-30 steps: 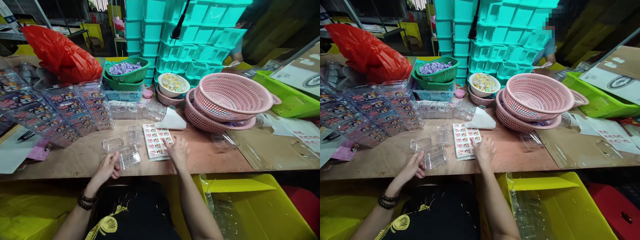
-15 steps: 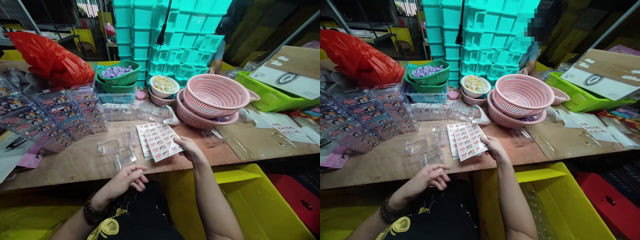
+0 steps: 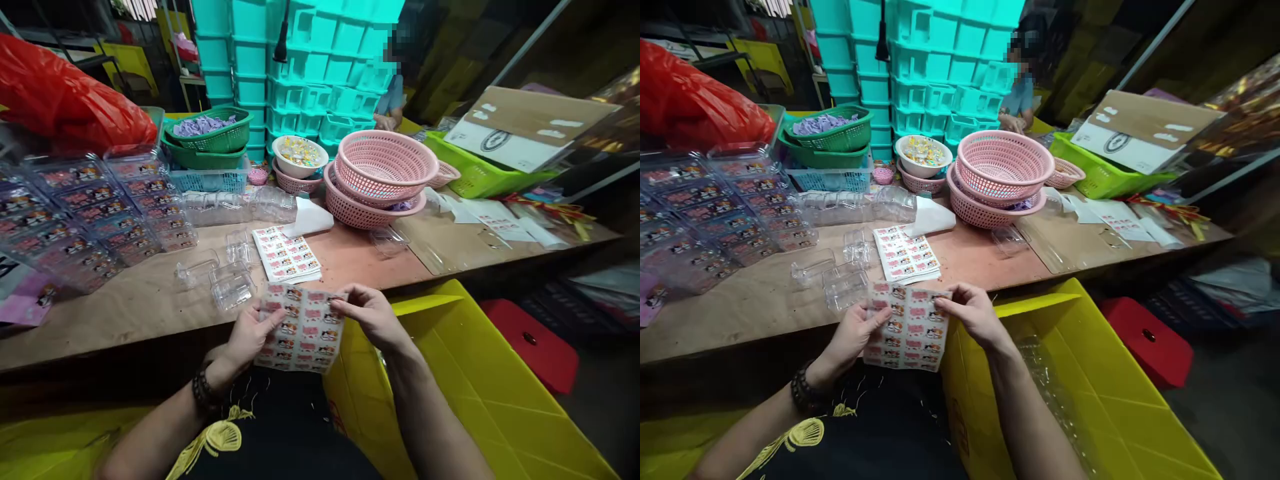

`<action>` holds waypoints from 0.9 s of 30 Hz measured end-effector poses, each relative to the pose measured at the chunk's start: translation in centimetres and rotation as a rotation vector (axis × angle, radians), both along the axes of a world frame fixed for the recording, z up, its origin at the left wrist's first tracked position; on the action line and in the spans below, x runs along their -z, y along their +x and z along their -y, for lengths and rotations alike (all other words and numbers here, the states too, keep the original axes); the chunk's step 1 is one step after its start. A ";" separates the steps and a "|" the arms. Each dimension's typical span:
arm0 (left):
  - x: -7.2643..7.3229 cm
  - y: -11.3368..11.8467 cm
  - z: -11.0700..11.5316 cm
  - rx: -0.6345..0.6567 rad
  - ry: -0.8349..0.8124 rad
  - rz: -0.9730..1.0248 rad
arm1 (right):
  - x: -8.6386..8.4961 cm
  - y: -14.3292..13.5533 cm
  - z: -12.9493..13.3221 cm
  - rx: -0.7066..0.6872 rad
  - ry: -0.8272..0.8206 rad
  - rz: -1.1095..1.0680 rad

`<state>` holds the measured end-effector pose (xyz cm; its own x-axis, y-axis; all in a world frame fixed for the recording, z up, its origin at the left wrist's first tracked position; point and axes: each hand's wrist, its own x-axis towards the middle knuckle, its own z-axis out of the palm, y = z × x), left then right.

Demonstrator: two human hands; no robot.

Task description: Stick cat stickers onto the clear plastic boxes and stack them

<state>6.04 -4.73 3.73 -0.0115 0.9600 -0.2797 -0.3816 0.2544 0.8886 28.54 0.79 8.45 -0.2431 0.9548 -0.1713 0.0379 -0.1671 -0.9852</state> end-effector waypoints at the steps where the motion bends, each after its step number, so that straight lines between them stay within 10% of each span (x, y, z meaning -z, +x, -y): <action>1: -0.2 -0.7 1.1 -0.112 0.060 -0.130 | 0.2 -0.9 0.3 -0.006 0.017 0.003; 4: -1.7 -2.6 4.1 -0.404 0.307 -0.517 | 1.1 -4.0 2.2 -0.105 0.056 0.000; 10: -4.0 -4.7 4.4 0.101 0.391 -0.658 | 1.5 -6.8 4.8 -0.324 0.044 -0.110; 27: -2.7 -6.5 2.5 0.340 0.687 -0.991 | 2.8 -7.1 2.2 -0.598 -0.224 -0.243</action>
<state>-0.47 -7.19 6.43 0.3462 0.8994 0.2668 0.5196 -0.4206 0.7437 21.43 -1.40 5.67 -0.7745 0.5919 -0.2231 -0.0305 -0.3872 -0.9215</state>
